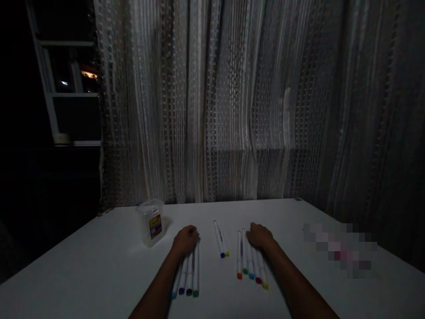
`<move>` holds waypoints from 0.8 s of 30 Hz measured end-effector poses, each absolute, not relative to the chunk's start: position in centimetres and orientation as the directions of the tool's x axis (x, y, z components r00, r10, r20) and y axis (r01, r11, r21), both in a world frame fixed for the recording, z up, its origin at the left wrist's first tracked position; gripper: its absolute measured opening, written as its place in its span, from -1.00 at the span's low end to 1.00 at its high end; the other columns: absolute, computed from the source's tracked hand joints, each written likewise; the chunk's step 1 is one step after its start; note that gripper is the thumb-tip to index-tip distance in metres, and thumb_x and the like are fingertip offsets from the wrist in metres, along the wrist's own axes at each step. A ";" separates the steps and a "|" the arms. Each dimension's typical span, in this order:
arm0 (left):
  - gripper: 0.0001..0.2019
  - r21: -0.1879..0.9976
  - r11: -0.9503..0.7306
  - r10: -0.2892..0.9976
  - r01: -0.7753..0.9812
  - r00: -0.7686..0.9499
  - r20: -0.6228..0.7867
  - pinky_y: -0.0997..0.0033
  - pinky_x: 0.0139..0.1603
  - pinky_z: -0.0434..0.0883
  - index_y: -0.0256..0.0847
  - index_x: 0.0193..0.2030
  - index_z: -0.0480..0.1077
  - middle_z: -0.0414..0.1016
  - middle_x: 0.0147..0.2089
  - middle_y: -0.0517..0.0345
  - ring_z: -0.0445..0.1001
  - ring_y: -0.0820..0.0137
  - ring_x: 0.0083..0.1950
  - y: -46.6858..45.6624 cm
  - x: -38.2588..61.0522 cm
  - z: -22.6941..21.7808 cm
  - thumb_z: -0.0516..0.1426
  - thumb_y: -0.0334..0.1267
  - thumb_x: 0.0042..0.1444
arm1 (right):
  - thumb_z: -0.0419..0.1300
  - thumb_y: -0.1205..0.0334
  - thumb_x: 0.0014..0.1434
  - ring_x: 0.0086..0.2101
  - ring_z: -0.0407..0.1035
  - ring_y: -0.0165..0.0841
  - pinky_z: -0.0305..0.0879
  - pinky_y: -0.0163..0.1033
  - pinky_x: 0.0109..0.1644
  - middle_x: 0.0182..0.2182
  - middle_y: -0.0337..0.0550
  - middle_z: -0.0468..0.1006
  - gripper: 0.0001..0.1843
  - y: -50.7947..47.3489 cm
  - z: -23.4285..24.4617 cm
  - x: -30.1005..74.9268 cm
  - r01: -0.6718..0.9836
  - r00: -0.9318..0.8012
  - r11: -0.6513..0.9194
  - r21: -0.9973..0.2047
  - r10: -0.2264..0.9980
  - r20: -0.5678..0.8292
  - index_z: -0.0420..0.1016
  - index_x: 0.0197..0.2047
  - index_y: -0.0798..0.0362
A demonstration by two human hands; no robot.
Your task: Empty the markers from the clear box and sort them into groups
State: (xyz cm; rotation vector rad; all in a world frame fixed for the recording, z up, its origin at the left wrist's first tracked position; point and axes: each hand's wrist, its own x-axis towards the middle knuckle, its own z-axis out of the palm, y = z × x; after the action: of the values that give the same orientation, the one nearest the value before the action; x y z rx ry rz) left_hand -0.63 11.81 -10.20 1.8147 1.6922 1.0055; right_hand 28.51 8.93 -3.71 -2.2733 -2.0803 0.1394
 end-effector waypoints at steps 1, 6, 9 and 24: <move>-0.67 0.750 -0.143 0.977 0.646 -0.029 0.212 0.35 -0.05 0.39 -0.35 -0.12 0.46 0.56 -0.12 -0.07 0.51 0.25 -0.09 11.6 -0.8 -10.2 0.14 -0.18 0.01 | -0.03 0.22 0.19 -0.04 0.41 -0.15 0.27 -0.16 -0.09 -0.05 0.20 0.51 -0.60 8.9 -3.7 28.4 0.991 0.085 -0.087 -0.102 0.996 -0.029 0.41 0.02 0.18; -0.64 0.728 -0.159 0.971 0.667 -0.026 0.236 0.35 0.03 0.36 -0.34 -0.06 0.44 0.54 -0.05 -0.09 0.49 0.25 -0.02 11.1 -1.7 -10.2 0.09 -0.19 0.06 | -0.07 -0.05 0.23 0.03 0.34 -0.08 0.23 -0.09 -0.02 0.01 0.21 0.44 -0.45 9.1 -3.6 27.5 0.989 0.082 -0.082 -0.121 0.997 0.002 0.35 0.08 0.19; -0.60 0.702 -0.164 0.973 0.693 -0.002 0.230 0.30 0.05 0.34 -0.33 -0.06 0.46 0.53 -0.02 -0.10 0.47 0.21 -0.01 10.6 -1.8 -10.0 0.14 -0.11 0.01 | -0.02 -0.14 0.16 0.08 0.26 -0.03 0.20 -0.05 0.00 0.07 0.21 0.37 -0.38 9.2 -4.2 26.3 0.988 0.047 -0.048 -0.144 0.999 -0.011 0.31 0.11 0.16; -0.60 0.531 -0.126 0.977 0.838 0.013 0.211 0.26 0.14 0.25 -0.24 0.01 0.42 0.46 0.10 -0.09 0.39 0.17 0.13 9.5 -0.4 -7.3 0.15 -0.14 0.03 | -0.04 -0.14 0.19 0.24 -0.01 0.00 -0.08 0.13 0.20 0.24 0.19 0.17 -0.29 9.7 -4.6 25.6 0.977 -0.032 0.035 -0.210 0.999 0.018 0.14 0.27 0.13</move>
State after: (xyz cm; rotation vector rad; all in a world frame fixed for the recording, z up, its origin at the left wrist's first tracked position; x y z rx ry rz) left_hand -0.38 9.45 -7.33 2.0350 1.8854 0.7848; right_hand 25.60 9.72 -4.57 -2.0676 -2.1383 0.2084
